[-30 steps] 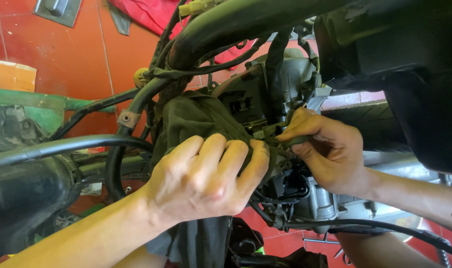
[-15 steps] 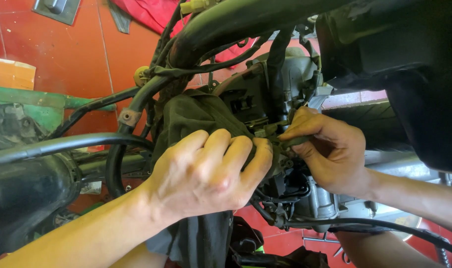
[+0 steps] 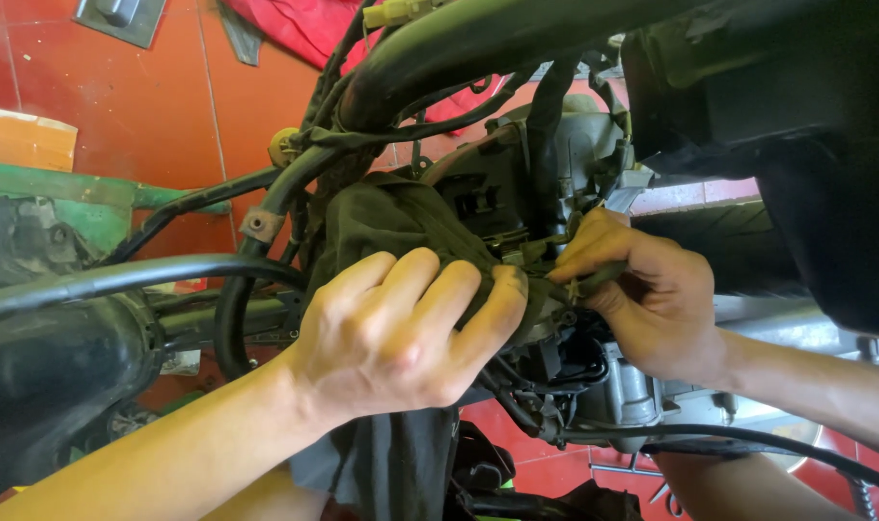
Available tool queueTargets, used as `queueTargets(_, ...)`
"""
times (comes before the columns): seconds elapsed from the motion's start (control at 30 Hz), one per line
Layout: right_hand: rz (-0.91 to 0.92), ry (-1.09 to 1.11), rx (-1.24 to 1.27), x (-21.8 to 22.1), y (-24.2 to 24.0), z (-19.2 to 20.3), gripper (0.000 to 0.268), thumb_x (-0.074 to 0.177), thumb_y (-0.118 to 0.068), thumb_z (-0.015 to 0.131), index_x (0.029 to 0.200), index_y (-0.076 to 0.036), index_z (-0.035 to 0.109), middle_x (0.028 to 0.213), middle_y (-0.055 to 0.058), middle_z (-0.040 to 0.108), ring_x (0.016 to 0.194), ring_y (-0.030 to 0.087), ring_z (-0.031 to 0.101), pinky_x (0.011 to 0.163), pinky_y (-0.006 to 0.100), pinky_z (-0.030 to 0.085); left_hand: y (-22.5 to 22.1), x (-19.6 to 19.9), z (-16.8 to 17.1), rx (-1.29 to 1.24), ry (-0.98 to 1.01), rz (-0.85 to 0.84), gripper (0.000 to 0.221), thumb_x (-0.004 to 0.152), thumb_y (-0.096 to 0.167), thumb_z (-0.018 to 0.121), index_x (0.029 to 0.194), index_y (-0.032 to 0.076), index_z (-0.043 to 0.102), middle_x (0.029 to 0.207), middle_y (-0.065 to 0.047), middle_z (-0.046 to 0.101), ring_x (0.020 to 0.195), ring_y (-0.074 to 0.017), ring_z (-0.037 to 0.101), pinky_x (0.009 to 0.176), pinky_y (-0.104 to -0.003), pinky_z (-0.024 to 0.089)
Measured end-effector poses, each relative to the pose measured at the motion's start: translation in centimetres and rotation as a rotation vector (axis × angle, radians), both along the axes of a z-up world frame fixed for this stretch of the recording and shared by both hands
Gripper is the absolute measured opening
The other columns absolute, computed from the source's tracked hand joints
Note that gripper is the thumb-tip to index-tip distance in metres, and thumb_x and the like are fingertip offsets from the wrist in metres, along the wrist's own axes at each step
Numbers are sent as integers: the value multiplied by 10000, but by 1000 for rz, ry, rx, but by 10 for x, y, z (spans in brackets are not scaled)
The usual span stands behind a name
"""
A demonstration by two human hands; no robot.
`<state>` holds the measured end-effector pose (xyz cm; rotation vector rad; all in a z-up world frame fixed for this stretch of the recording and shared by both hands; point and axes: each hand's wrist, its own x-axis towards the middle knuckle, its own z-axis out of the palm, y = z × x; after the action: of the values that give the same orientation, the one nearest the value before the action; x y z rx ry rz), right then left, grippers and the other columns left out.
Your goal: Adjusting and connecting various hoses and cables on a motorcycle engine, using a cloth to clean or protect parts.
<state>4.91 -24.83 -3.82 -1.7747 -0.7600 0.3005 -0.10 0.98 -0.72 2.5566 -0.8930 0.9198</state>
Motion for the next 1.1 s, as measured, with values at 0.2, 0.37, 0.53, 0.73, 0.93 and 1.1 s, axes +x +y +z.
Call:
queueTargets(0.2, 16, -19, 15, 1, 4, 0, 114, 892, -48, 689, 1003, -30, 672, 934, 61, 667, 874, 176, 536, 882, 313, 449, -1, 2, 0, -7, -35, -35, 159, 896, 110, 735, 1053, 110, 761, 770, 8, 446, 615, -116, 342, 544, -253, 275)
queueTargets(0.37, 15, -56, 5, 1, 5, -1, 139, 861, -25, 719, 995, -29, 681, 930, 69, 686, 845, 172, 544, 851, 309, 455, -1, 2, -2, 11, -63, -37, 159, 881, 84, 742, 1036, 111, 766, 751, 10, 452, 612, -108, 324, 535, -243, 265)
queueTargets(0.53, 10, -81, -2, 0, 6, 0, 178, 821, 45, 725, 978, -28, 686, 939, 69, 686, 853, 184, 539, 887, 332, 453, -3, 2, 0, 45, -74, -9, 115, 900, 79, 730, 1009, 103, 755, 743, 18, 452, 607, -93, 309, 535, -235, 251)
queueTargets(0.73, 2, -99, 35, 0, 5, -5, 218, 797, 40, 747, 993, -25, 677, 941, 77, 677, 844, 183, 522, 865, 317, 440, -5, 2, 2, 81, -51, 4, 93, 916, 111, 721, 1008, 101, 735, 738, 22, 445, 611, -95, 332, 544, -238, 273)
queueTargets(0.93, -44, -168, 53, -3, 3, -8, 219, 792, 101, 707, 964, -33, 684, 879, 46, 677, 843, 169, 560, 967, 344, 418, -3, 3, 2, 114, -77, 33, 111, 923, 106, 722, 1031, 109, 746, 740, 26, 450, 605, -90, 318, 535, -234, 259)
queueTargets(1.1, -89, -67, 179, -6, 0, -14, 367, 805, 123, 701, 1091, -60, 563, 1030, 100, 634, 989, 181, 576, 864, 259, 530, 9, 4, -7, -143, 21, -92, 160, 885, 84, 735, 1043, 91, 764, 771, -4, 489, 587, -128, 364, 503, -258, 316)
